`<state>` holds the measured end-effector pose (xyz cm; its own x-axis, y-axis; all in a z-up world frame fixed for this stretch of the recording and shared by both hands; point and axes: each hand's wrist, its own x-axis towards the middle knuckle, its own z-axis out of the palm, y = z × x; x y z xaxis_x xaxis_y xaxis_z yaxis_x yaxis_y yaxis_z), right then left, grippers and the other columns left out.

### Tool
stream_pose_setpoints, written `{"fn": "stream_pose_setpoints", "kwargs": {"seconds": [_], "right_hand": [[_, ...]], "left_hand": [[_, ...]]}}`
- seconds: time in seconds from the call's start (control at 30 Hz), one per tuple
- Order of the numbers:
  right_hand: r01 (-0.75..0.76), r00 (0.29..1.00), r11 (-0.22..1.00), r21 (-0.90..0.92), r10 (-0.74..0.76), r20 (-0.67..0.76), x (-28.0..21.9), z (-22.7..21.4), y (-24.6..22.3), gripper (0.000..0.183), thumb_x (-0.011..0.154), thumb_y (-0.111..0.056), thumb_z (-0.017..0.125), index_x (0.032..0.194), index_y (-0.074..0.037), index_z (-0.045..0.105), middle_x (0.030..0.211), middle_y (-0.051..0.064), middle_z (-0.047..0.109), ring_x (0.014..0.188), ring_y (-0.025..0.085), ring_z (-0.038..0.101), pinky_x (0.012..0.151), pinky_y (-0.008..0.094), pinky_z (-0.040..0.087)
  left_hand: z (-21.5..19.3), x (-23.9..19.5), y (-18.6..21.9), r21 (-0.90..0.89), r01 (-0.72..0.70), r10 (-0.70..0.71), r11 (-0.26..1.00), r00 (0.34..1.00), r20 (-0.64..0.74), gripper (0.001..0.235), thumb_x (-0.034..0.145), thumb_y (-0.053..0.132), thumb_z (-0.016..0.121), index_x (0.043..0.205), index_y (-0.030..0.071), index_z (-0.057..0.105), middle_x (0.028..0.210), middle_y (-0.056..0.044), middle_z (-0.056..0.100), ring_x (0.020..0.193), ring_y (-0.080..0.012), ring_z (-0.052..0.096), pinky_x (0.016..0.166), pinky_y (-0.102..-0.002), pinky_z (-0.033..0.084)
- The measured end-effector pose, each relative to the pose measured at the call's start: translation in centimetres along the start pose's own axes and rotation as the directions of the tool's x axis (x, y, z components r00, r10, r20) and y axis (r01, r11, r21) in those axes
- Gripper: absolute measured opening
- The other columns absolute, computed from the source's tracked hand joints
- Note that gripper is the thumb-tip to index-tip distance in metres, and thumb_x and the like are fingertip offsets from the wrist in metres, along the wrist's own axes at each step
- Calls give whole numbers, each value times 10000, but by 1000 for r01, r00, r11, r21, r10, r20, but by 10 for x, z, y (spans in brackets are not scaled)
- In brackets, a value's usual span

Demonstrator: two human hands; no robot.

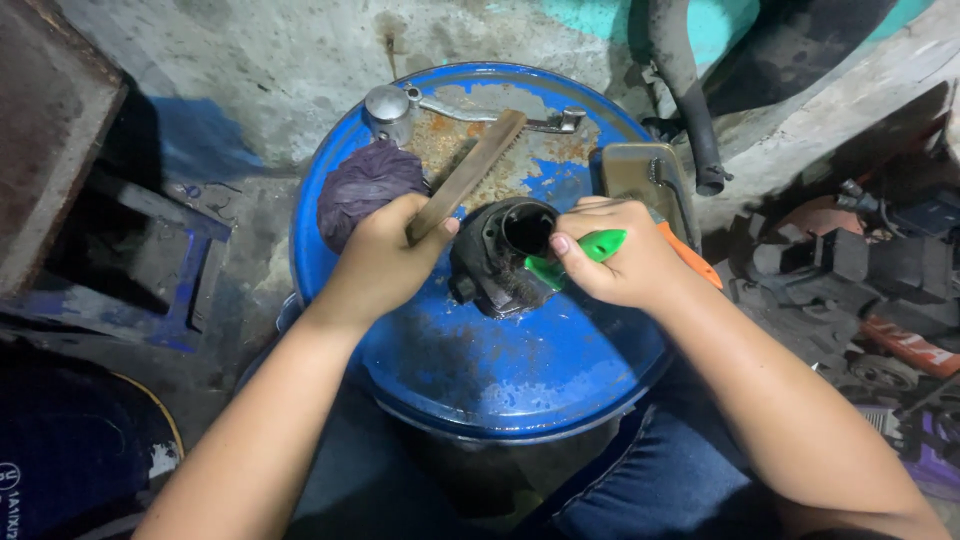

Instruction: Scrubbing and scraping dirt from the cooling fins of a motorcycle cylinder block using a brush and a wooden stick.

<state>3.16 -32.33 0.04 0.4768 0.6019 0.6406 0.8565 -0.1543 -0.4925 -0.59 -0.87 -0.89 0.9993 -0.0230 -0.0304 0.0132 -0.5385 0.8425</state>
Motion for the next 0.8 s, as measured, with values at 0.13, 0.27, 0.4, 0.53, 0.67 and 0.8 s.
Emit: {"fn": "stream_pose_setpoints", "kwargs": {"seconds": [0.13, 0.27, 0.4, 0.53, 0.67, 0.8], "right_hand": [[-19, 1000, 1000, 4, 19, 3, -1, -3, -7, 562, 1268, -237, 587, 715, -134, 561, 582, 145, 478, 520, 440, 533, 571, 479, 470], [-53, 999, 999, 10, 53, 1, -8, -5, -7, 534, 1262, -234, 596, 739, -127, 595, 599, 165, 505, 537, 457, 559, 568, 482, 486], [-80, 997, 996, 30, 80, 1, -10, -7, -11, 515, 1259, -230, 599, 757, -117, 620, 590, 166, 517, 530, 454, 571, 568, 480, 502], [-98, 995, 995, 17, 98, 10, -21, -10, -5, 502, 1258, -231, 605, 769, -118, 627, 591, 173, 517, 534, 456, 571, 567, 482, 506], [-136, 990, 991, -12, 136, 30, -27, -14, -4, 477, 1244, -257, 646, 786, -127, 637, 597, 168, 524, 561, 460, 601, 584, 480, 528], [-144, 989, 989, -28, 145, 41, -23, -16, -12, 467, 1240, -261, 664, 795, -121, 636, 598, 184, 521, 567, 476, 610, 587, 496, 533]], "left_hand": [[0, -2, 2, -4, 24, -24, 1000, 1000, 15, 233, 1131, 301, 866, 1260, 112, 906, 973, -159, 858, 1002, -342, 891, 843, -457, 705], [0, 0, 1, 17, 39, -40, 999, 998, 38, 262, 1136, 320, 867, 1301, 121, 910, 1041, -163, 883, 1059, -342, 897, 865, -455, 716], [-1, -2, 8, 34, 65, -66, 997, 996, 51, 289, 1140, 336, 862, 1327, 119, 908, 1068, -167, 894, 1079, -344, 902, 889, -451, 724], [0, 1, 9, 45, 88, -91, 995, 993, 81, 314, 1129, 298, 853, 1360, 88, 892, 1130, -208, 897, 1150, -392, 896, 932, -491, 723], [-2, -2, 17, 138, 86, -107, 987, 982, 153, 415, 1151, 397, 810, 1465, 132, 864, 1234, -214, 897, 1261, -419, 871, 1032, -533, 703], [-2, -6, 25, 250, 66, -127, 966, 964, 234, 636, 1148, 451, 764, 1747, 254, 681, 1521, -236, 841, 1493, -446, 766, 1228, -587, 635]]}}
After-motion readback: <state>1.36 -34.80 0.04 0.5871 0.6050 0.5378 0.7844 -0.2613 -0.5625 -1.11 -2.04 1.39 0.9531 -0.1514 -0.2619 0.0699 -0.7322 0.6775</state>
